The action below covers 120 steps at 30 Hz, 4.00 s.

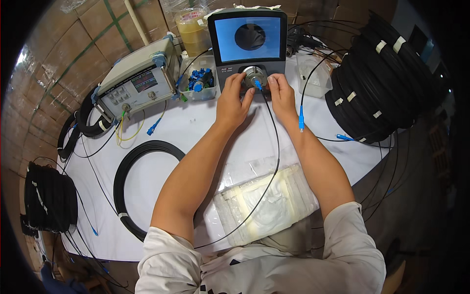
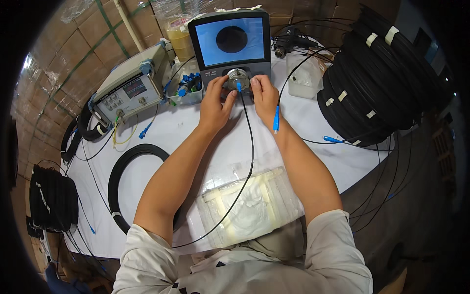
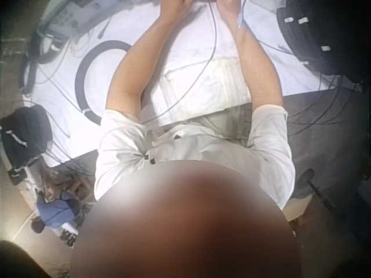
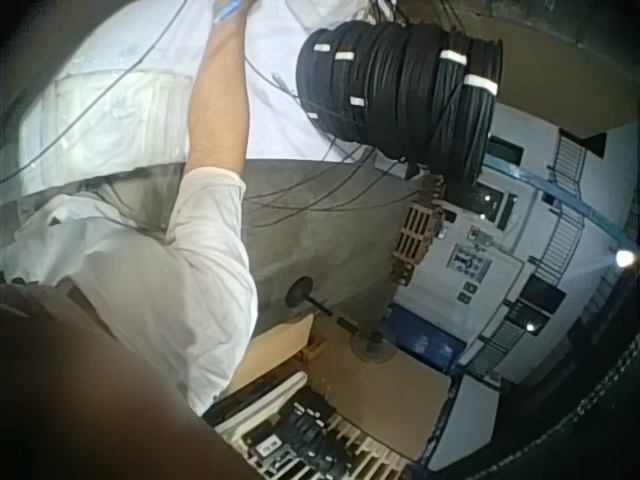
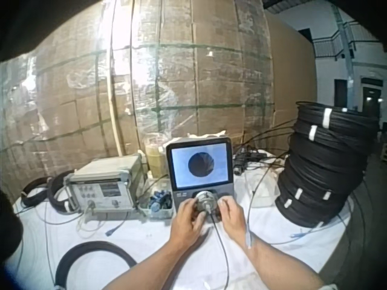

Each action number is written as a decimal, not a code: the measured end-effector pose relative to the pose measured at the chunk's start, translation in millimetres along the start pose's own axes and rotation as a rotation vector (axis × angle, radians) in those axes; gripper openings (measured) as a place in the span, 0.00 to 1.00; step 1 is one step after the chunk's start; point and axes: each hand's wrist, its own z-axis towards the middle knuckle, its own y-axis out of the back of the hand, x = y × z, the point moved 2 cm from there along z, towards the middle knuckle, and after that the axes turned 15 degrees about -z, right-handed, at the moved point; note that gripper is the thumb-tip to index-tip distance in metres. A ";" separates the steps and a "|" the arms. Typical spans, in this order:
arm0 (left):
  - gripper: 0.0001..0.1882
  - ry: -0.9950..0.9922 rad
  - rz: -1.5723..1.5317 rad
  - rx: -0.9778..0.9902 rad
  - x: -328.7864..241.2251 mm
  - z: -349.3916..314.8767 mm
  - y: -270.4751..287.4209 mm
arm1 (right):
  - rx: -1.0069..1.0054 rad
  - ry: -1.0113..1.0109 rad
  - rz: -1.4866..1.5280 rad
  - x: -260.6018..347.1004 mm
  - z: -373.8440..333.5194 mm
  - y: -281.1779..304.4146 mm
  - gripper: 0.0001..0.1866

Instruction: Inspecting and cleaning fiber optic cable connectors using an inspection scope and a monitor.

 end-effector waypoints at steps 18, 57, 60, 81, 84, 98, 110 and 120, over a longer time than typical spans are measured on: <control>0.40 -0.269 0.110 0.003 3.3 7.7 -2.4 | -0.031 0.155 0.035 14.1 0.7 0.2 0.23; 0.40 -0.183 0.171 0.008 4.6 10.0 1.9 | -0.119 0.180 -0.132 21.4 2.7 -10.4 0.30; 0.40 -0.167 0.162 0.014 4.2 10.2 -0.1 | -0.082 0.126 -0.036 15.3 3.9 -12.7 0.30; 0.30 -0.137 0.078 -0.001 10.7 12.1 5.2 | 0.006 0.042 0.082 9.0 -3.8 -16.4 0.32; 0.29 -0.131 0.071 0.000 8.8 11.0 0.6 | 0.006 0.034 0.112 3.4 -5.9 -14.4 0.31; 0.29 -0.129 0.045 0.002 11.4 11.2 3.5 | 0.078 -0.023 0.242 7.1 -11.4 -18.6 0.34; 0.28 -0.073 0.013 0.014 6.8 11.9 6.2 | 0.103 -0.073 0.312 5.6 -12.9 -20.9 0.33; 0.28 -0.079 0.020 0.006 8.8 9.3 5.1 | 0.122 -0.054 0.299 -1.0 -14.3 -21.8 0.34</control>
